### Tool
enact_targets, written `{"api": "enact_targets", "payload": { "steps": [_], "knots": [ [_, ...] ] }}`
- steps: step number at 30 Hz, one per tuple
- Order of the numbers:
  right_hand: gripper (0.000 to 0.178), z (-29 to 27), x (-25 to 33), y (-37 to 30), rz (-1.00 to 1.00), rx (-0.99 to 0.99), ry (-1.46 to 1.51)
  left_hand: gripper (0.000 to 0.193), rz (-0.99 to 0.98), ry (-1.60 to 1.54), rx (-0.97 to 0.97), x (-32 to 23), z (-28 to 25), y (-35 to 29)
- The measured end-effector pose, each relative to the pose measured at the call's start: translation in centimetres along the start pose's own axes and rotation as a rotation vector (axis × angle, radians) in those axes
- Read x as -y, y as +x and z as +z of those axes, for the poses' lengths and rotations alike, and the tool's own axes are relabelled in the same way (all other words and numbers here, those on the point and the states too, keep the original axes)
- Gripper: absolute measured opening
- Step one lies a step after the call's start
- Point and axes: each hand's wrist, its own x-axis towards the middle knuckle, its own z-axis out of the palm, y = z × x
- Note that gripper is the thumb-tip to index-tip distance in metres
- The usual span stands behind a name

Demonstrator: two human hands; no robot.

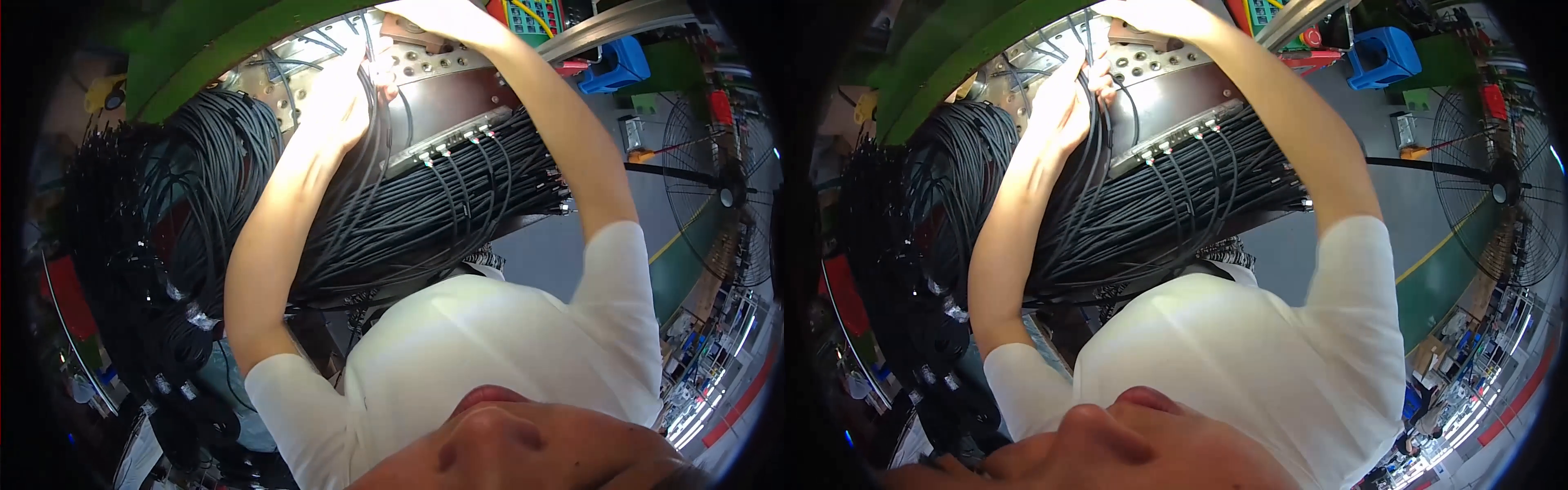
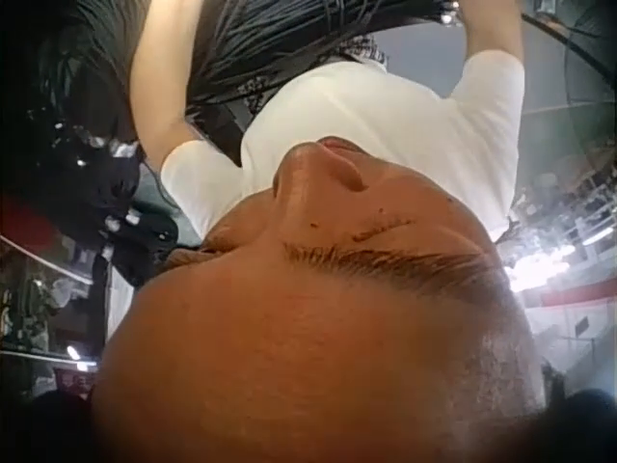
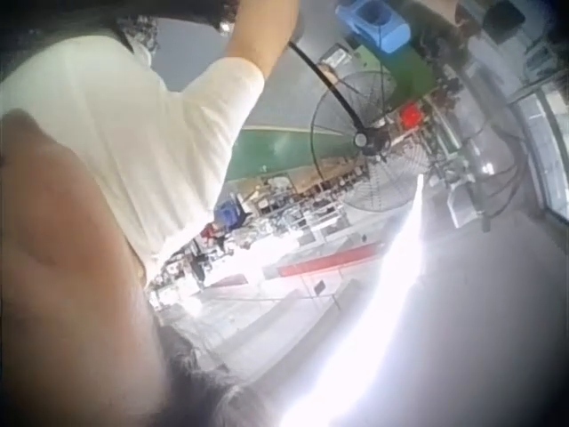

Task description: The person is assembling and connecting black cables into a testing or processing machine at a workbench.

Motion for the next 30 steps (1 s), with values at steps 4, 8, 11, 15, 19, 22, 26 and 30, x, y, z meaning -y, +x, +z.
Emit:
{"api": "enact_targets", "payload": {
  "steps": [4,8,11,15,19,22,26,30],
  "knots": [
    [0.028,0.6,0.4,1.4,-0.147,-0.114,-0.108,0.034,-0.070,-0.223,0.208,-1.4,-1.1,-1.5],
    [0.027,2.3,-1.2,1.2,-0.298,-0.233,-0.249,0.034,-0.056,-0.141,0.017,-2.4,1.5,-5.2],
    [0.027,3.2,-2.3,1.4,-0.432,-0.326,-0.356,0.038,-0.113,-0.108,-0.031,-2.0,1.6,-8.4],
    [0.020,5.6,-2.9,-0.4,-0.613,-0.227,-0.573,0.026,-0.221,-0.151,0.093,-1.1,2.9,-12.1],
    [0.021,0.8,-4.9,-4.8,-0.261,-0.011,-0.272,0.027,0.135,-0.230,0.022,-6.1,-1.2,-19.4],
    [0.025,0.5,-6.2,-6.2,-0.545,-0.035,-0.532,0.042,0.757,0.135,-0.812,-13.1,-6.7,-21.2],
    [0.031,2.9,-5.0,-5.1,-0.801,-0.265,-0.855,0.056,0.382,1.022,-1.176,-17.1,-12.1,-25.6],
    [0.021,3.0,-5.8,-10.5,-0.463,0.122,-0.544,0.043,0.258,1.178,-0.682,-10.4,-8.5,-22.3]
  ]
}}
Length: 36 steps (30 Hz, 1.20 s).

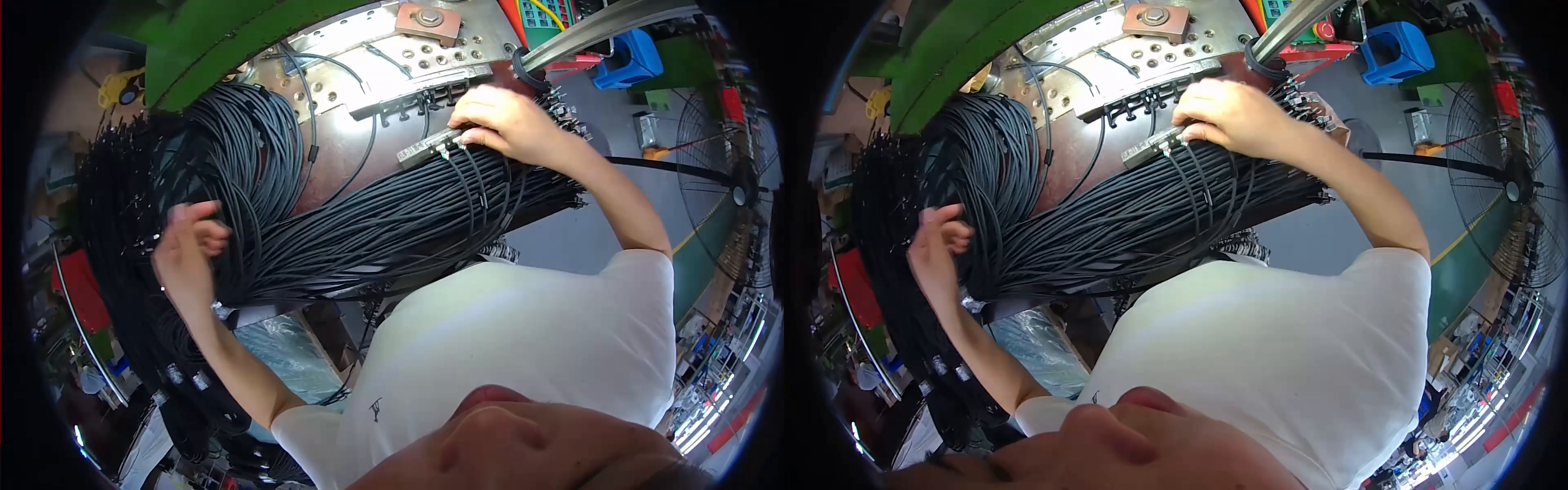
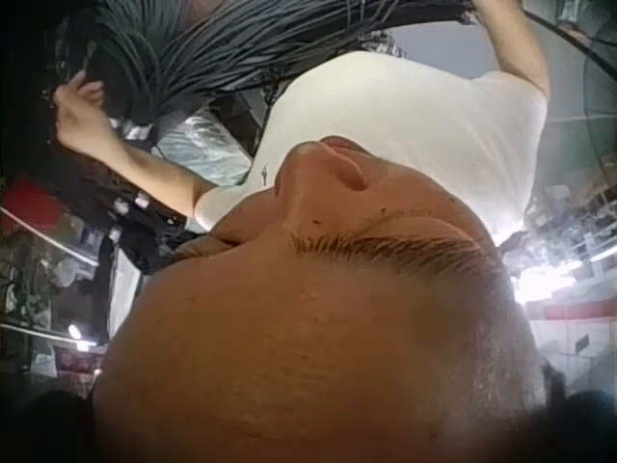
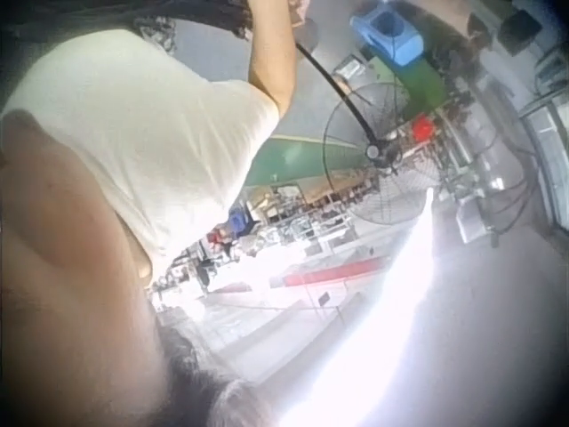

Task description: The person is assembling and connecting black cables into a testing or processing machine at a workbench.

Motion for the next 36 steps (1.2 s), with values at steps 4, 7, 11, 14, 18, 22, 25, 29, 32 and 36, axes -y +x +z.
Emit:
{"api": "enact_targets", "payload": {
  "steps": [4,7,11,14,18,22,25,29,32,36],
  "knots": [
    [0.026,-0.3,0.8,0.2,0.064,0.028,0.114,0.036,-0.169,-0.308,0.835,-5.3,10.8,-3.2],
    [0.021,-1.0,3.0,2.5,-0.002,-0.106,0.197,0.040,-0.072,-0.632,0.826,-7.5,18.3,-6.6],
    [0.032,-1.3,0.7,11.6,-0.292,-0.193,-0.336,0.035,-0.415,-1.136,0.900,-10.5,17.2,-3.5],
    [0.032,-0.4,-1.1,14.6,-0.237,-0.373,0.169,0.024,-0.462,-1.168,0.599,-11.3,16.7,3.1],
    [0.033,-1.2,-3.3,16.2,-0.220,-0.357,0.174,0.026,-0.408,-1.369,0.817,-8.1,15.5,13.1],
    [0.034,-1.1,-4.4,16.3,-0.155,-0.324,0.159,0.030,-0.311,-1.330,0.899,-7.2,16.3,13.7],
    [0.034,-1.1,-4.1,16.4,-0.111,-0.305,0.137,0.036,-0.110,-0.972,0.749,-6.4,15.5,12.6],
    [0.035,-0.4,-1.1,14.1,-0.055,-0.252,0.122,0.024,1.214,0.652,-0.203,-6.5,14.5,13.9],
    [0.036,0.2,-2.7,15.7,-0.013,-0.220,0.124,0.022,1.349,0.867,-0.269,-5.5,15.9,16.5],
    [0.037,1.1,-3.9,15.9,0.047,-0.176,0.122,0.029,1.265,0.740,-0.144,-4.5,16.0,16.6]
  ]
}}
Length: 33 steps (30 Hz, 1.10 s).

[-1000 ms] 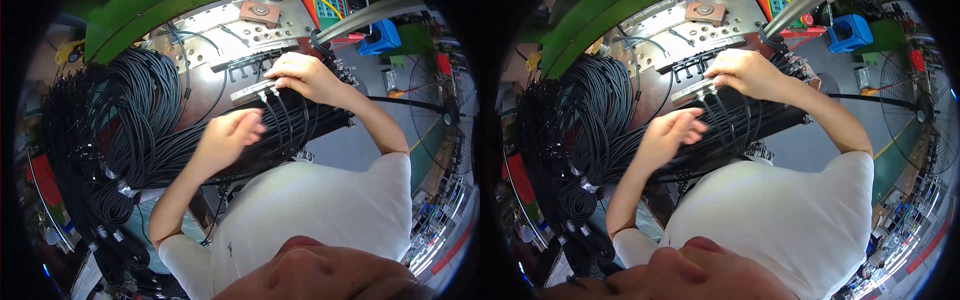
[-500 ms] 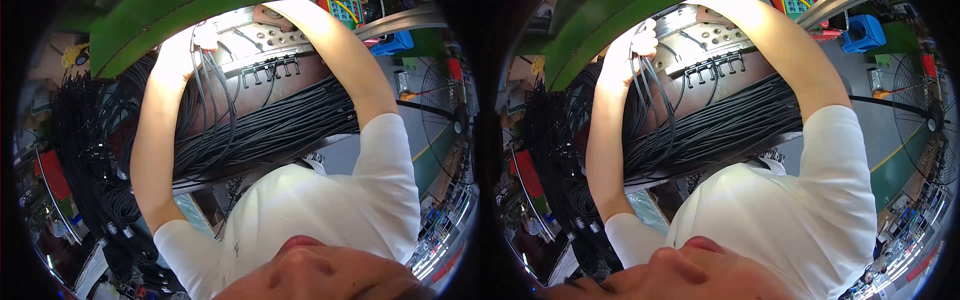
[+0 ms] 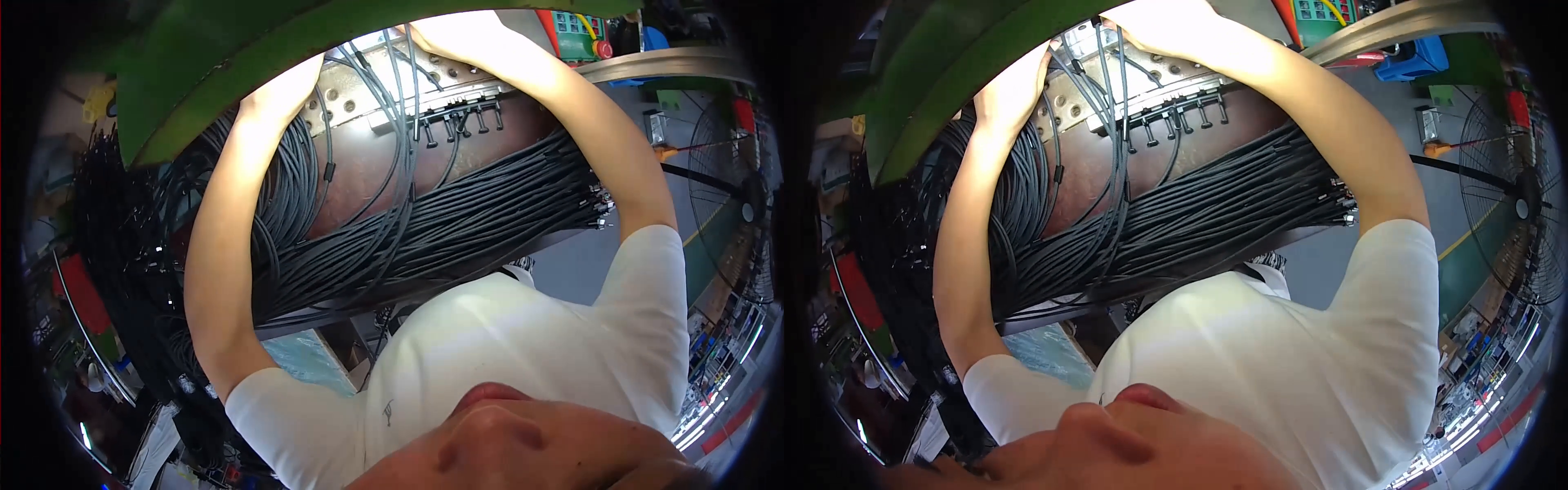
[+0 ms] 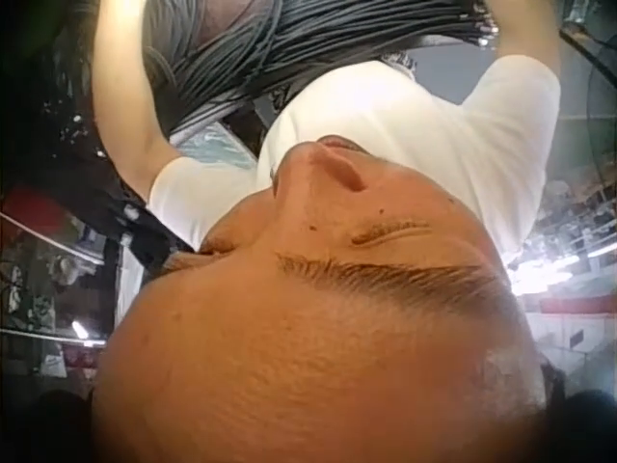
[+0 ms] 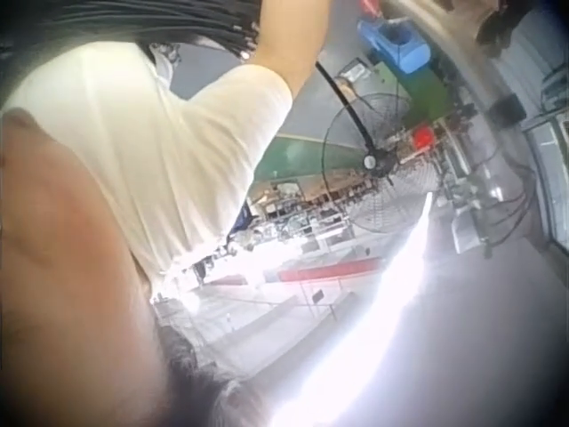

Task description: The person is assembling and connecting black cables into a testing or processing machine at a workbench.

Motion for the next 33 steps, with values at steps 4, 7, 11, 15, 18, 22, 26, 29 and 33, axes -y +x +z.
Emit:
{"api": "enact_targets", "payload": {
  "steps": [4,7,11,15,18,22,26,29,33],
  "knots": [
    [0.038,0.1,-0.8,-0.3,0.041,0.032,-0.008,0.031,0.003,0.069,-0.061,-0.4,-0.4,0.2],
    [0.038,0.0,-1.6,0.0,0.082,0.049,-0.025,0.031,-0.073,0.048,0.005,-0.6,-0.1,0.5],
    [0.039,0.1,-0.8,-0.3,0.130,0.071,-0.053,0.035,0.038,0.090,-0.124,-0.1,0.6,0.5],
    [0.040,0.0,-1.9,-0.2,0.176,0.108,-0.069,0.035,0.035,0.170,-0.145,0.1,0.9,0.4],
    [0.041,-0.3,-2.1,-0.6,0.219,0.132,-0.097,0.034,0.064,0.219,-0.112,0.1,1.1,0.6],
    [0.042,-0.7,-1.9,-1.6,0.264,0.165,-0.115,0.033,-0.051,0.014,-0.180,0.4,1.6,-0.9],
    [0.043,-1.5,-1.9,-2.1,0.297,0.192,-0.126,0.031,0.001,0.153,-0.199,0.5,0.8,-0.9],
    [0.043,-1.4,-2.1,-0.6,0.335,0.200,-0.148,0.036,-0.240,-0.003,0.177,-0.8,-1.0,0.4],
    [0.044,-2.7,-3.4,-2.4,0.367,0.227,-0.155,0.060,-0.582,-0.380,0.352,-2.1,-4.2,-1.8]
  ]
}}
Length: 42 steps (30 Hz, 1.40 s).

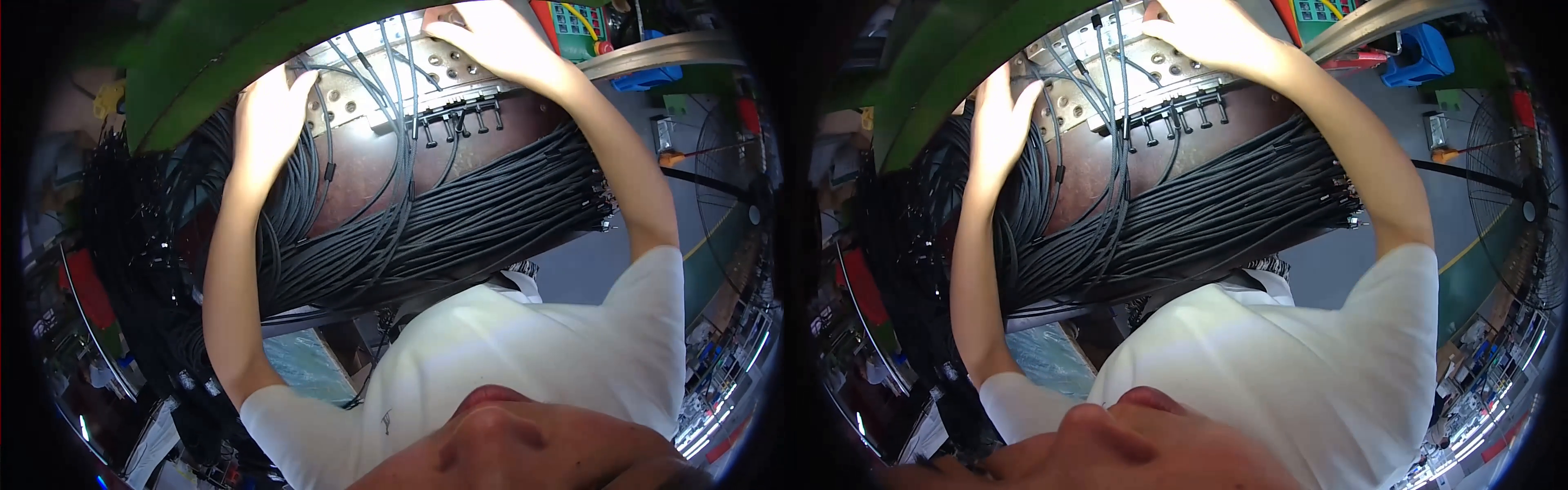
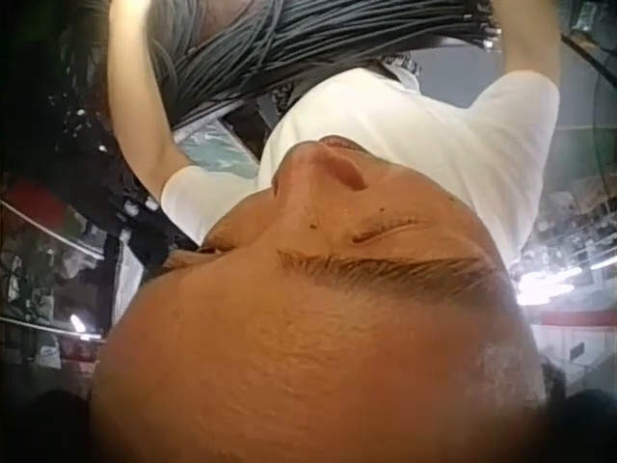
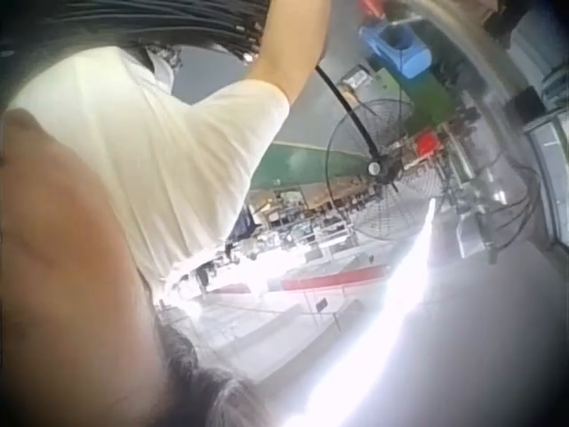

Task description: The person is assembling and connecting black cables into a testing or processing machine at a workbench.

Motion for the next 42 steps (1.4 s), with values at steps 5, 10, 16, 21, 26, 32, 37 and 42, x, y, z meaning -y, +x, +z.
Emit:
{"api": "enact_targets", "payload": {
  "steps": [5,10,16,21,26,32,37,42],
  "knots": [
    [0.023,0.1,-5.1,-27.7,0.017,-1.031,0.177,0.042,0.119,-0.853,1.004,-2.5,-7.0,-18.0],
    [0.048,16.8,-10.8,-40.3,0.689,-0.423,0.375,0.043,-0.319,0.037,0.781,-2.5,7.3,-33.4],
    [0.039,20.5,-9.4,-37.0,0.441,-0.158,0.130,0.048,-0.446,0.140,0.631,1.8,10.6,-34.9],
    [0.038,19.8,-8.4,-35.8,0.337,-0.248,-0.029,0.042,-0.237,0.367,0.477,4.0,13.5,-37.5],
    [0.039,19.7,-8.8,-35.4,0.332,-0.288,0.025,0.042,-0.331,0.219,0.506,2.5,12.1,-34.9],
    [0.038,19.4,-8.9,-35.1,0.394,-0.223,0.114,0.034,-0.431,0.099,0.402,0.8,10.1,-33.1],
    [0.031,16.3,-5.9,-33.8,0.377,-0.117,-0.159,0.042,-0.483,0.055,0.510,-2.3,6.0,-31.1],
    [0.028,4.1,3.6,-30.9,0.430,0.658,0.311,0.040,-0.237,-0.899,0.491,-1.4,-7.7,-29.0]
  ]
}}
